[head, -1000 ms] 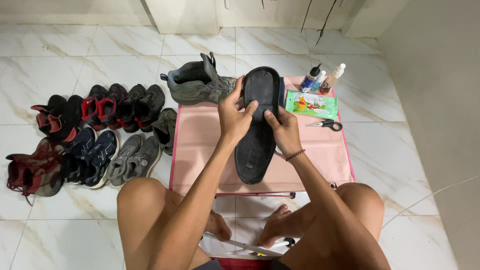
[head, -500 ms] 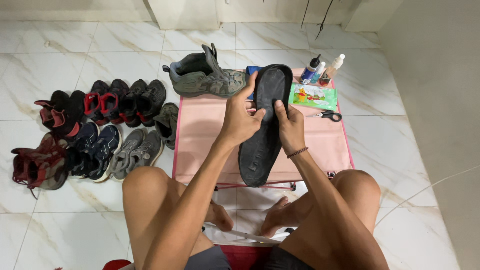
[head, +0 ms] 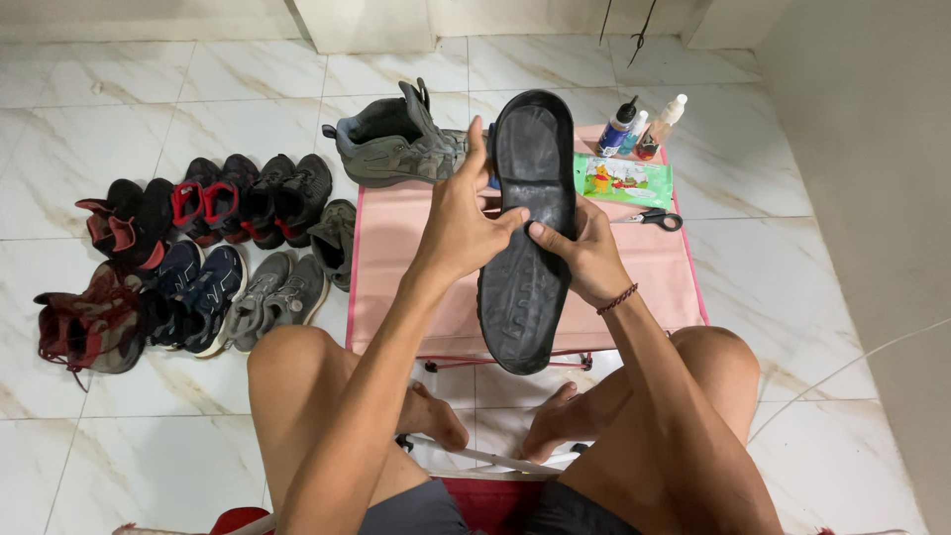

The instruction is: The person sits on a low stool and scrubs a black shoe insole with a brush. They repeatedly rub the insole surface, flip it over, and continue scrubbing different areas.

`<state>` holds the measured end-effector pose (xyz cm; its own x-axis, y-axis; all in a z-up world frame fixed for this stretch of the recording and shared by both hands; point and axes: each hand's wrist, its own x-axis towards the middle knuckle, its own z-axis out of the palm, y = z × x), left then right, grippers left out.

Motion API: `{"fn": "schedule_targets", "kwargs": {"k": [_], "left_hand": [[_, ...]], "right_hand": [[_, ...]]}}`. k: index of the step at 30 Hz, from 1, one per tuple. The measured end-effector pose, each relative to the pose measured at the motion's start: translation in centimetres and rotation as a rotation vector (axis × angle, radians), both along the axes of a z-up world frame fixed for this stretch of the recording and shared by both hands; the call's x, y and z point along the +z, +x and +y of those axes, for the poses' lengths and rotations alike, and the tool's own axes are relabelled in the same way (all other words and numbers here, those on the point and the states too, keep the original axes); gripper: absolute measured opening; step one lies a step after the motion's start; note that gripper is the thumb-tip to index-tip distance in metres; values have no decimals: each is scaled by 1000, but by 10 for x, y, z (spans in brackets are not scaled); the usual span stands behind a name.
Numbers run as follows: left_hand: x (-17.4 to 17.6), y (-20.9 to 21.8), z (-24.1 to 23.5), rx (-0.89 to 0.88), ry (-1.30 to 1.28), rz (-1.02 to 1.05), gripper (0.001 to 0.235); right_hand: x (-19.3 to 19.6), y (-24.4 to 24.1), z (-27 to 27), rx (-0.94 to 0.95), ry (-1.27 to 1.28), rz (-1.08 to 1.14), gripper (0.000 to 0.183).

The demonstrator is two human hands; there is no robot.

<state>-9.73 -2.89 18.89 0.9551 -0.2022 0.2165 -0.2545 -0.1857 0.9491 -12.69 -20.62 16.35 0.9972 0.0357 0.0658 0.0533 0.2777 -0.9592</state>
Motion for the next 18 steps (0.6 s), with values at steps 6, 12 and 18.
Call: {"fn": "schedule_targets", "kwargs": {"k": [6,12,18], "left_hand": [[-2,-10,-21,190,167,38,89],[4,-19,-18,125,105,-58,92],[4,-16,-13,78,52,10,92]], "right_hand": [[-11,3,-2,-96,66,11,26],[-8,3,-5,-105,68,-4,24],[3,-2,-5,-126,63,-41,25]]}}
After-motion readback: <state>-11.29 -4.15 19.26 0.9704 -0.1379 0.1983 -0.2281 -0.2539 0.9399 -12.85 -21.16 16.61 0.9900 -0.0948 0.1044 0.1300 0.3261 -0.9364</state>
